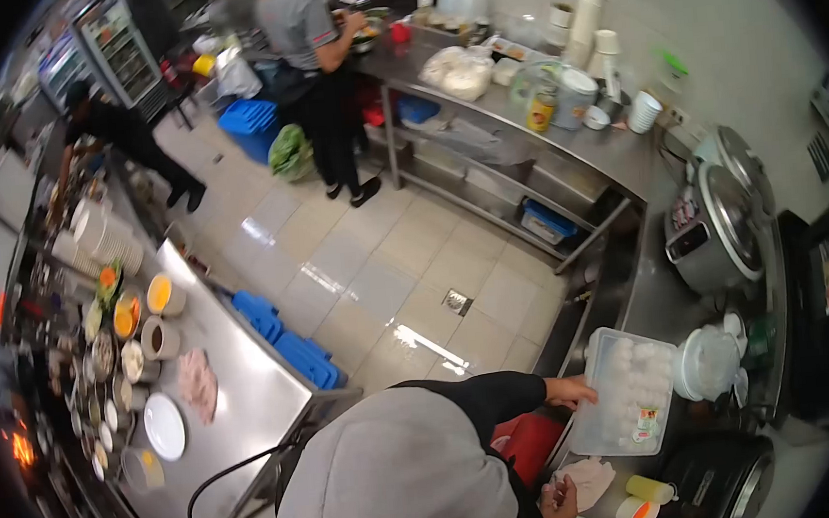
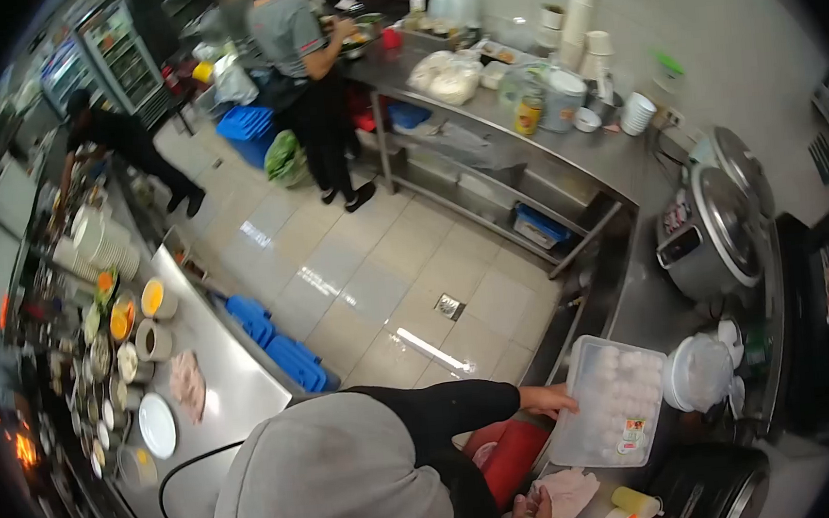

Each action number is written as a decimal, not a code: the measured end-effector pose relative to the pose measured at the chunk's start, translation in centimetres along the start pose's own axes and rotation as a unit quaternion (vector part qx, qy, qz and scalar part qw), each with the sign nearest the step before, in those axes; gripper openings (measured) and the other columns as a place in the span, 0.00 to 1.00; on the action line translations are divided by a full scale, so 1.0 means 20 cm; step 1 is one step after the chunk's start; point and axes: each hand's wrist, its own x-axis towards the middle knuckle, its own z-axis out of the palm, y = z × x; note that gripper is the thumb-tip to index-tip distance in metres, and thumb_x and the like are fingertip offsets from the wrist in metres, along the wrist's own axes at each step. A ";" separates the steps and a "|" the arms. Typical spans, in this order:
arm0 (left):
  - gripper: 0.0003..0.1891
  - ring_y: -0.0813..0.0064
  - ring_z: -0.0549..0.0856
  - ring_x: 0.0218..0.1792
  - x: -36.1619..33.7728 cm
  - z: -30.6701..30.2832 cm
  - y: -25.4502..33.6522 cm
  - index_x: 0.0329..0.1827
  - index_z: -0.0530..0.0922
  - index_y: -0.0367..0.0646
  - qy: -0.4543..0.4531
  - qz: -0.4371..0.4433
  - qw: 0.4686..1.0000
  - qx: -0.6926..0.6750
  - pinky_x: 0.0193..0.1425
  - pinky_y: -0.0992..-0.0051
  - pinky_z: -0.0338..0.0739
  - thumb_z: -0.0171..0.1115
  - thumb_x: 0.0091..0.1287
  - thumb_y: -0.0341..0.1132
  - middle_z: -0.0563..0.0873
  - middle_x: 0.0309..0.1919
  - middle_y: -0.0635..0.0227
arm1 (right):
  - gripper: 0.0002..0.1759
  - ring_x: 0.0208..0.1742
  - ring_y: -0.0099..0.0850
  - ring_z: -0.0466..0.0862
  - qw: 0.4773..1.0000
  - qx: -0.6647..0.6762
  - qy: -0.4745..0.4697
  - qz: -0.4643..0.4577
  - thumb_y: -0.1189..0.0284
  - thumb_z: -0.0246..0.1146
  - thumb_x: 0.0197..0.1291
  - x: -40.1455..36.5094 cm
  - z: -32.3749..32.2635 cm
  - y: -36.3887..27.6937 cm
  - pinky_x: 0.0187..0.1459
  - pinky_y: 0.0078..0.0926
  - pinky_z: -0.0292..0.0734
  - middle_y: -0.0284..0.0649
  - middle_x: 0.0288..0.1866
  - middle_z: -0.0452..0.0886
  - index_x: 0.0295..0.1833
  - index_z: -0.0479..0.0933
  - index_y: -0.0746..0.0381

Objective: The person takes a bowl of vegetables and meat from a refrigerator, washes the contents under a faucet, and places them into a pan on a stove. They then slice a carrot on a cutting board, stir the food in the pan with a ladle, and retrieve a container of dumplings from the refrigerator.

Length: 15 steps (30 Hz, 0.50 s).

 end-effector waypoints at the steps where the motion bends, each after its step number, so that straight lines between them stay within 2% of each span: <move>1: 0.35 0.70 0.81 0.55 0.00 0.01 -0.03 0.71 0.64 0.48 0.016 0.011 1.000 -0.011 0.56 0.63 0.78 0.69 0.59 0.39 0.80 0.55 0.64 | 0.29 0.49 0.33 0.80 0.995 0.077 -0.029 0.053 0.65 0.68 0.66 -0.03 0.00 -0.04 0.52 0.29 0.77 0.45 0.53 0.82 0.68 0.71 0.68; 2: 0.38 0.71 0.81 0.53 -0.01 0.01 -0.06 0.72 0.62 0.49 0.040 -0.010 0.999 -0.011 0.54 0.65 0.78 0.70 0.59 0.40 0.79 0.53 0.65 | 0.27 0.48 0.29 0.79 0.998 0.019 -0.051 0.015 0.67 0.67 0.66 -0.03 -0.01 -0.04 0.52 0.27 0.76 0.40 0.52 0.82 0.67 0.72 0.68; 3: 0.40 0.71 0.81 0.51 -0.03 0.00 -0.07 0.73 0.60 0.49 0.062 -0.033 0.997 -0.009 0.52 0.66 0.78 0.71 0.59 0.41 0.79 0.52 0.65 | 0.27 0.48 0.29 0.79 0.998 0.014 -0.066 0.007 0.67 0.67 0.66 -0.03 -0.01 -0.02 0.52 0.27 0.76 0.40 0.52 0.82 0.67 0.72 0.68; 4: 0.48 0.78 0.79 0.43 -0.11 0.00 -0.03 0.78 0.51 0.50 0.066 -0.062 0.996 -0.003 0.44 0.70 0.76 0.72 0.59 0.44 0.79 0.42 0.70 | 0.28 0.48 0.29 0.78 0.996 0.015 -0.083 0.006 0.67 0.67 0.66 -0.02 0.00 0.00 0.52 0.27 0.76 0.39 0.51 0.82 0.67 0.72 0.69; 5: 0.48 0.78 0.79 0.43 -0.19 -0.03 -0.03 0.78 0.51 0.50 0.078 -0.054 0.995 -0.005 0.44 0.70 0.76 0.72 0.59 0.44 0.79 0.42 0.70 | 0.28 0.48 0.28 0.78 0.995 0.018 -0.098 0.004 0.66 0.68 0.66 -0.01 0.00 0.02 0.52 0.26 0.76 0.39 0.50 0.82 0.67 0.72 0.69; 8: 0.58 0.88 0.71 0.30 -0.43 -0.21 -0.14 0.82 0.38 0.47 0.074 -0.054 0.996 0.025 0.31 0.74 0.69 0.73 0.59 0.49 0.73 0.29 0.79 | 0.28 0.48 0.28 0.78 0.986 0.025 -0.150 -0.072 0.67 0.67 0.67 0.04 -0.01 0.00 0.51 0.26 0.76 0.38 0.49 0.81 0.67 0.71 0.69; 9: 0.58 0.85 0.72 0.30 -0.50 -0.36 -0.24 0.82 0.40 0.45 0.086 -0.030 0.994 0.068 0.29 0.73 0.69 0.73 0.58 0.52 0.73 0.28 0.75 | 0.28 0.48 0.28 0.78 0.983 0.025 -0.163 -0.080 0.67 0.67 0.67 0.09 -0.01 0.01 0.51 0.26 0.76 0.38 0.49 0.81 0.67 0.71 0.69; 10: 0.58 0.80 0.73 0.30 -0.71 -0.45 -0.24 0.81 0.44 0.43 0.125 -0.035 0.984 0.123 0.30 0.72 0.71 0.74 0.56 0.53 0.73 0.28 0.72 | 0.27 0.47 0.28 0.78 0.971 -0.027 -0.167 -0.166 0.67 0.66 0.68 0.15 0.00 0.02 0.51 0.26 0.76 0.39 0.49 0.81 0.67 0.71 0.69; 11: 0.54 0.74 0.77 0.34 -0.84 -0.61 -0.37 0.80 0.52 0.43 0.217 -0.037 0.957 0.190 0.35 0.72 0.75 0.75 0.55 0.54 0.77 0.33 0.66 | 0.26 0.47 0.29 0.78 0.951 -0.076 -0.167 -0.250 0.68 0.65 0.69 0.22 0.01 0.03 0.51 0.26 0.76 0.40 0.49 0.81 0.67 0.71 0.69; 12: 0.45 0.62 0.82 0.41 -0.99 -0.81 -0.51 0.74 0.65 0.44 0.274 0.009 0.921 0.277 0.44 0.66 0.79 0.74 0.56 0.53 0.82 0.45 0.56 | 0.25 0.46 0.31 0.79 0.954 -0.026 -0.194 -0.228 0.69 0.64 0.70 0.28 0.05 0.04 0.51 0.26 0.76 0.43 0.50 0.82 0.67 0.71 0.69; 13: 0.34 0.50 0.83 0.49 -1.25 -0.91 -0.56 0.63 0.78 0.43 0.268 0.079 0.906 0.318 0.52 0.61 0.79 0.72 0.56 0.51 0.83 0.51 0.46 | 0.25 0.46 0.31 0.79 0.952 -0.024 -0.199 -0.232 0.69 0.64 0.70 0.32 0.07 0.02 0.51 0.26 0.76 0.43 0.50 0.82 0.67 0.71 0.69; 14: 0.27 0.43 0.82 0.54 -1.45 -0.96 -0.57 0.53 0.84 0.40 0.345 -0.006 0.852 0.393 0.59 0.57 0.77 0.72 0.53 0.49 0.82 0.55 0.42 | 0.24 0.46 0.31 0.80 0.947 -0.038 -0.211 -0.240 0.69 0.64 0.70 0.37 0.10 -0.02 0.51 0.26 0.76 0.44 0.51 0.82 0.67 0.71 0.68; 15: 0.26 0.44 0.83 0.52 -1.57 -1.14 -0.76 0.47 0.86 0.38 0.496 -0.027 0.786 0.368 0.58 0.57 0.78 0.72 0.51 0.49 0.84 0.52 0.40 | 0.24 0.46 0.32 0.80 0.941 -0.053 -0.223 -0.249 0.69 0.63 0.70 0.41 0.14 -0.07 0.51 0.27 0.77 0.46 0.52 0.82 0.68 0.71 0.68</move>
